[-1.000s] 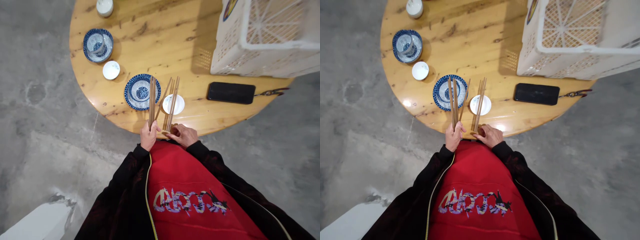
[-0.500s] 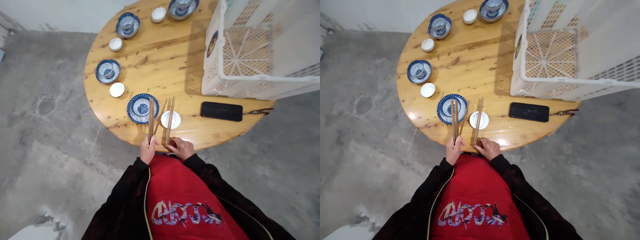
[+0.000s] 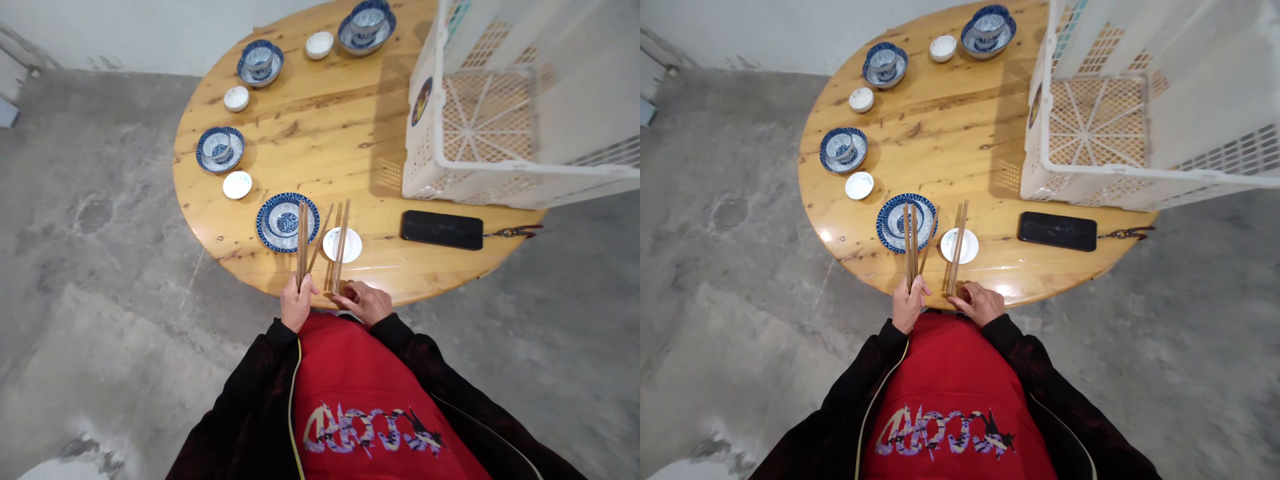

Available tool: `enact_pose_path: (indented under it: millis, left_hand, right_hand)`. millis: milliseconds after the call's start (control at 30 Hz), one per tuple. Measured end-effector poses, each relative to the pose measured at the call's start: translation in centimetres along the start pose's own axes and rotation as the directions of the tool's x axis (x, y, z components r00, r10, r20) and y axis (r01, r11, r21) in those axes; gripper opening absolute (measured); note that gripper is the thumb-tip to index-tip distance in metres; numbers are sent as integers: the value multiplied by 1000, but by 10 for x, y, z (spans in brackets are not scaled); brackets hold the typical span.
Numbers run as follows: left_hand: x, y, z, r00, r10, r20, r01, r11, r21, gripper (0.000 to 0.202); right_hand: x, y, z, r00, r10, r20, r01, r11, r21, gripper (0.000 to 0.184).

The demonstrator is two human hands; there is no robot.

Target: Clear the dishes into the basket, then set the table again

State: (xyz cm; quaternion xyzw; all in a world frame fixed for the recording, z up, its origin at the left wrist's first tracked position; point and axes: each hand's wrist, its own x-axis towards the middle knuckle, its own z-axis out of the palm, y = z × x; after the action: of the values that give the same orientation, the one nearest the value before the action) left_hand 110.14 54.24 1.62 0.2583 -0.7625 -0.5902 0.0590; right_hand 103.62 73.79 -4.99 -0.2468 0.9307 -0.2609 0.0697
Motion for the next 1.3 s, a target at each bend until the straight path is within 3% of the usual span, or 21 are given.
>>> enact_pose_path:
  millis: [100, 167, 300, 400, 500, 767, 900, 1133, 1300]
  left_hand:
    - [-1, 4, -2, 1000, 12, 25, -13, 1000, 29, 44]
    - [-1, 8, -1, 996, 26, 86, -28, 999, 19, 42]
    - [-4, 20, 5, 962, 38, 270, -22, 998, -61, 38]
    - [-5, 31, 11, 925, 38, 377, 4, 994, -111, 38]
    - [-7, 39, 15, 902, 20, 431, 48, 988, -147, 39]
    - [-16, 53, 19, 811, -29, 584, 189, 959, -214, 49]
    - [-21, 65, 26, 785, -51, 617, 240, 944, -227, 52]
    - [-35, 71, 38, 840, -53, 540, 176, 968, -178, 48]
    - [-53, 63, 41, 869, -56, 492, 191, 955, -229, 56]
  right_hand:
    - [-2, -6, -14, 995, 85, -49, -75, 983, 167, 73]
    - [3, -15, -29, 985, 169, -33, -145, 921, 362, 64]
    - [30, -42, -67, 952, 306, 9, -216, 653, 726, 48]
    - [53, -59, -92, 949, 315, -4, -159, 490, 857, 44]
    - [63, -65, -105, 957, 289, -3, -117, 399, 909, 41]
    - [55, -47, -110, 978, 209, 13, -84, 335, 939, 35]
    - [53, -44, -122, 984, 178, -1, -63, 351, 934, 38]
    - [48, -54, -149, 996, 76, -42, 5, 435, 901, 41]
    - [39, -58, -146, 998, 50, -35, 10, 438, 899, 44]
